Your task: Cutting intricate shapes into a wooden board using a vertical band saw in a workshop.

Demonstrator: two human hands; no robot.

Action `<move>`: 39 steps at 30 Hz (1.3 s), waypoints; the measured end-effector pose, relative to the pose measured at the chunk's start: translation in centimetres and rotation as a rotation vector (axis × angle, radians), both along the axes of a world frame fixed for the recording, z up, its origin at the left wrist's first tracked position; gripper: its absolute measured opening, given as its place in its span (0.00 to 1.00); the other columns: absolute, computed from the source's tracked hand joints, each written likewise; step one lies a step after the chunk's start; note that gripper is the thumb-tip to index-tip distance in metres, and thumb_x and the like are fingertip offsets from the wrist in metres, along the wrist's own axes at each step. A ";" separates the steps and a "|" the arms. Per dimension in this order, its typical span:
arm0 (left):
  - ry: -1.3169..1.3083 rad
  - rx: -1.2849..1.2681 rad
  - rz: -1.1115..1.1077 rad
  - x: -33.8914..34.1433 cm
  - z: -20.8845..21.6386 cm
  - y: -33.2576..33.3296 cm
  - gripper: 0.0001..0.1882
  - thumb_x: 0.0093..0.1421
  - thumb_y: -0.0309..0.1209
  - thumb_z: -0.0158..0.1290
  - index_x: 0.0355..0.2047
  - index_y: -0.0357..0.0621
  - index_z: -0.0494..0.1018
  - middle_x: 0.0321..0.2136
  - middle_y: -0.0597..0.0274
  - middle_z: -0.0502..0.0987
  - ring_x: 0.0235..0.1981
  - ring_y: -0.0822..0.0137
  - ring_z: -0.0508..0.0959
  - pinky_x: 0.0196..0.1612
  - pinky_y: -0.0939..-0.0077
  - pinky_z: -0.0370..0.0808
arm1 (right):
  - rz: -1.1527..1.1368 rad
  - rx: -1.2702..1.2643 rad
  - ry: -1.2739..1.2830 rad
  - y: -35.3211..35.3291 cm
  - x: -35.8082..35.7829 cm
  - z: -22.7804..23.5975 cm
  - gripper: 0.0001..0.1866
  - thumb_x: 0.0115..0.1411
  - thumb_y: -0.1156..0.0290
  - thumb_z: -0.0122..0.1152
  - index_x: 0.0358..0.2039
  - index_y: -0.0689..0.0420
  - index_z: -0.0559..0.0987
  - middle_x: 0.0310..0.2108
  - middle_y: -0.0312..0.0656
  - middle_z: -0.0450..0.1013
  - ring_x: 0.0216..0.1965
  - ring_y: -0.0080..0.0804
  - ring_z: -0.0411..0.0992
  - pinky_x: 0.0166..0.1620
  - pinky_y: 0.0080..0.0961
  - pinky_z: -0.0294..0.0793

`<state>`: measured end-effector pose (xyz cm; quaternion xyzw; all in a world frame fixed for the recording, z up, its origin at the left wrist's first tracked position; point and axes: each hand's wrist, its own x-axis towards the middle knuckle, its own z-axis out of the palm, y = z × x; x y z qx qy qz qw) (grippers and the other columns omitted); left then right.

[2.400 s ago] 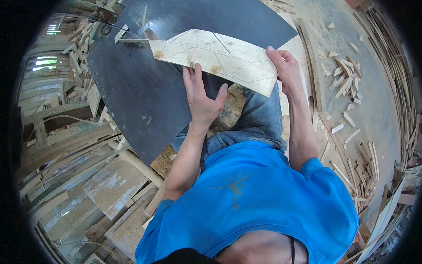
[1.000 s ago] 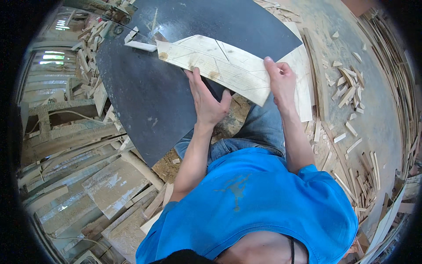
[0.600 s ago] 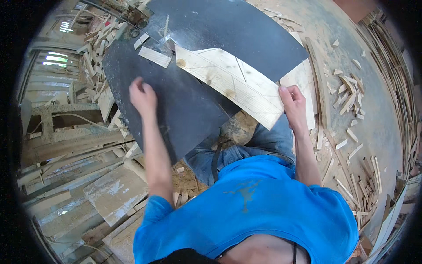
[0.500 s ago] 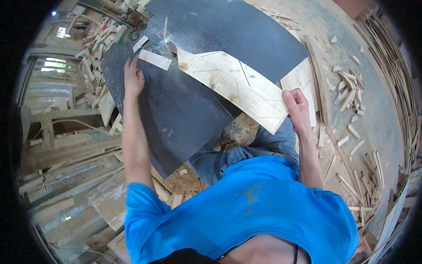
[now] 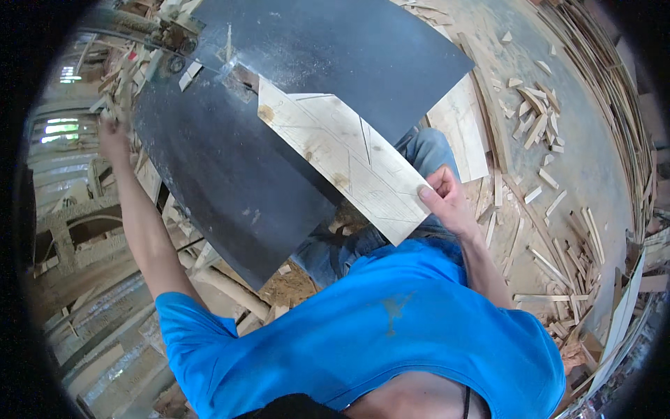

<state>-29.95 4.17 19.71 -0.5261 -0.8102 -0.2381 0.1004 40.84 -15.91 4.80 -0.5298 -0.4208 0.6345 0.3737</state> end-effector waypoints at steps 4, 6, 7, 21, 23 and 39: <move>0.315 0.406 0.375 -3.1 2.9 -9.3 0.22 0.66 0.42 0.61 0.53 0.37 0.82 0.48 0.46 0.87 0.49 0.50 0.87 0.56 0.57 0.80 | 0.121 0.055 0.102 0.5 -1.0 -1.0 0.18 0.68 0.63 0.74 0.42 0.53 0.69 0.32 0.28 0.68 0.31 0.12 0.64 0.33 0.16 0.66; 0.021 0.318 0.145 8.0 0.6 -13.2 0.22 0.67 0.43 0.62 0.53 0.39 0.83 0.48 0.47 0.87 0.50 0.52 0.87 0.56 0.57 0.80 | 0.163 0.059 0.138 0.5 -0.5 -1.3 0.19 0.68 0.63 0.74 0.43 0.53 0.68 0.33 0.29 0.68 0.31 0.12 0.64 0.33 0.16 0.67; -0.082 0.170 0.149 14.1 -1.9 -15.0 0.20 0.66 0.39 0.64 0.54 0.41 0.82 0.46 0.50 0.87 0.48 0.56 0.86 0.55 0.60 0.80 | 0.156 0.053 0.125 0.4 -0.3 -1.3 0.19 0.69 0.64 0.73 0.43 0.53 0.68 0.33 0.29 0.68 0.31 0.13 0.64 0.33 0.16 0.67; -0.516 -0.025 -0.122 44.9 -13.0 -22.9 0.52 0.69 0.54 0.62 0.77 0.28 0.54 0.74 0.29 0.61 0.79 0.39 0.56 0.80 0.41 0.45 | 0.636 0.129 0.238 3.1 -1.2 -1.3 0.41 0.75 0.60 0.65 0.78 0.61 0.55 0.67 0.55 0.72 0.66 0.38 0.71 0.70 0.38 0.68; -0.579 -0.030 -0.105 44.6 -13.2 -22.7 0.50 0.69 0.51 0.61 0.77 0.28 0.53 0.74 0.30 0.61 0.79 0.39 0.57 0.80 0.42 0.45 | 0.642 0.135 0.226 3.6 -1.5 -1.2 0.43 0.74 0.57 0.65 0.78 0.61 0.56 0.67 0.56 0.72 0.67 0.41 0.71 0.70 0.40 0.68; -0.699 -0.126 -0.047 44.1 -10.9 -24.6 0.46 0.64 0.45 0.68 0.74 0.35 0.62 0.69 0.34 0.70 0.71 0.38 0.69 0.72 0.48 0.68 | 0.807 0.168 0.042 2.7 -1.4 2.2 0.43 0.72 0.56 0.68 0.76 0.61 0.57 0.55 0.63 0.80 0.55 0.52 0.82 0.59 0.44 0.80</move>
